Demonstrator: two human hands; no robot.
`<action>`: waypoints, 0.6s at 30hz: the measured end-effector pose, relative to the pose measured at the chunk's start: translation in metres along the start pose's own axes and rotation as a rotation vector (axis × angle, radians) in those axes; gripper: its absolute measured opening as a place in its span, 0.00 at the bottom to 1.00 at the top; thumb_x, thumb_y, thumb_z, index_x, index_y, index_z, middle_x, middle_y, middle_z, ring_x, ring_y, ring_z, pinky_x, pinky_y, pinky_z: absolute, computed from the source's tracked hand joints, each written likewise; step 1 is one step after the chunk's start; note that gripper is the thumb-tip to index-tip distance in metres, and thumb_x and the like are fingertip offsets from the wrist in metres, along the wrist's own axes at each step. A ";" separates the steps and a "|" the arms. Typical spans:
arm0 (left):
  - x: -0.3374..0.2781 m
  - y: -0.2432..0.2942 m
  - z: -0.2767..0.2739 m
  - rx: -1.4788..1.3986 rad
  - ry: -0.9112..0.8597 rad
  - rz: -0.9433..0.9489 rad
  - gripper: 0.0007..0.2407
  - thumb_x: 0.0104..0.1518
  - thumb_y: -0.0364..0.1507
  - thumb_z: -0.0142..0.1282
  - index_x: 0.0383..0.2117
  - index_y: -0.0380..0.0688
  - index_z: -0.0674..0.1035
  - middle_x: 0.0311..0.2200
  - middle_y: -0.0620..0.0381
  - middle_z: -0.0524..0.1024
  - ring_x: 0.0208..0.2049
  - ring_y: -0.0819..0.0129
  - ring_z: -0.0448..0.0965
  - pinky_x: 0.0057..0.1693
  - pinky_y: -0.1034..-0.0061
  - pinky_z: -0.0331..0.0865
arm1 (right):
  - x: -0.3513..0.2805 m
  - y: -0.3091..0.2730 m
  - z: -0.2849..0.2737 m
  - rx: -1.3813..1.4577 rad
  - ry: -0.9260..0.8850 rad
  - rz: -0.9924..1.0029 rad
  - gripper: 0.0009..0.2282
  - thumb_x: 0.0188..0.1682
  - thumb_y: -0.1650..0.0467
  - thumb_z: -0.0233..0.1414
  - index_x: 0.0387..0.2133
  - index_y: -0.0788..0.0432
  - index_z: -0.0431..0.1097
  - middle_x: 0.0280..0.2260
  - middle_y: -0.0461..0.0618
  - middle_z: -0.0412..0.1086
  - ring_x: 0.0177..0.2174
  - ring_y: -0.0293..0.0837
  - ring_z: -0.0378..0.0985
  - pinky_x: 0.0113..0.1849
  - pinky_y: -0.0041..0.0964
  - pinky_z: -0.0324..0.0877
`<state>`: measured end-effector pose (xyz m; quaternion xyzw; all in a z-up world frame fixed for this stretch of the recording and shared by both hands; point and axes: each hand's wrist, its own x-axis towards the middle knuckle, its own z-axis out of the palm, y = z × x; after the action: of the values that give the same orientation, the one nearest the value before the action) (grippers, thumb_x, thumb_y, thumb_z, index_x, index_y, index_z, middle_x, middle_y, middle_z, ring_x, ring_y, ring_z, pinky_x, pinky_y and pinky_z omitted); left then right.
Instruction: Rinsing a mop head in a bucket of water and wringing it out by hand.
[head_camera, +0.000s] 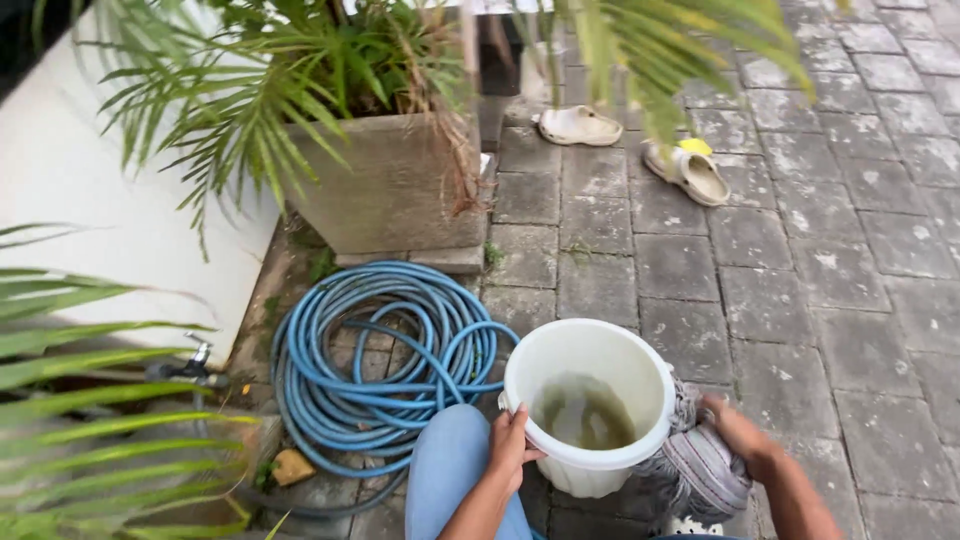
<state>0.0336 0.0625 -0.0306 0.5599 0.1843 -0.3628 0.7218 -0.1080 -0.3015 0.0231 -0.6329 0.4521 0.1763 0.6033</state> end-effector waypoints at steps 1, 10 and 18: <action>-0.001 -0.001 -0.004 0.006 0.002 -0.012 0.16 0.64 0.40 0.49 0.48 0.42 0.74 0.37 0.53 0.79 0.36 0.60 0.85 0.38 0.59 0.84 | -0.005 -0.010 0.004 0.234 -0.074 0.202 0.34 0.51 0.54 0.44 0.55 0.75 0.73 0.48 0.77 0.75 0.44 0.68 0.76 0.46 0.57 0.71; 0.011 -0.012 -0.024 0.123 -0.014 0.030 0.15 0.64 0.40 0.49 0.47 0.41 0.75 0.36 0.51 0.79 0.32 0.61 0.85 0.35 0.62 0.83 | 0.084 0.013 0.013 -0.673 0.107 -0.130 0.39 0.31 0.52 0.66 0.54 0.66 0.74 0.47 0.61 0.79 0.49 0.50 0.82 0.54 0.41 0.71; 0.009 -0.006 -0.030 0.113 -0.016 0.062 0.17 0.64 0.41 0.48 0.53 0.46 0.75 0.38 0.55 0.81 0.35 0.66 0.85 0.38 0.69 0.81 | 0.025 -0.015 0.042 -0.276 0.003 -0.074 0.30 0.36 0.66 0.66 0.56 0.60 0.69 0.46 0.59 0.81 0.43 0.51 0.84 0.49 0.45 0.76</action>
<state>0.0391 0.0871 -0.0496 0.6022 0.1400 -0.3545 0.7015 -0.0693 -0.2735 0.0045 -0.7263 0.4009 0.2134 0.5160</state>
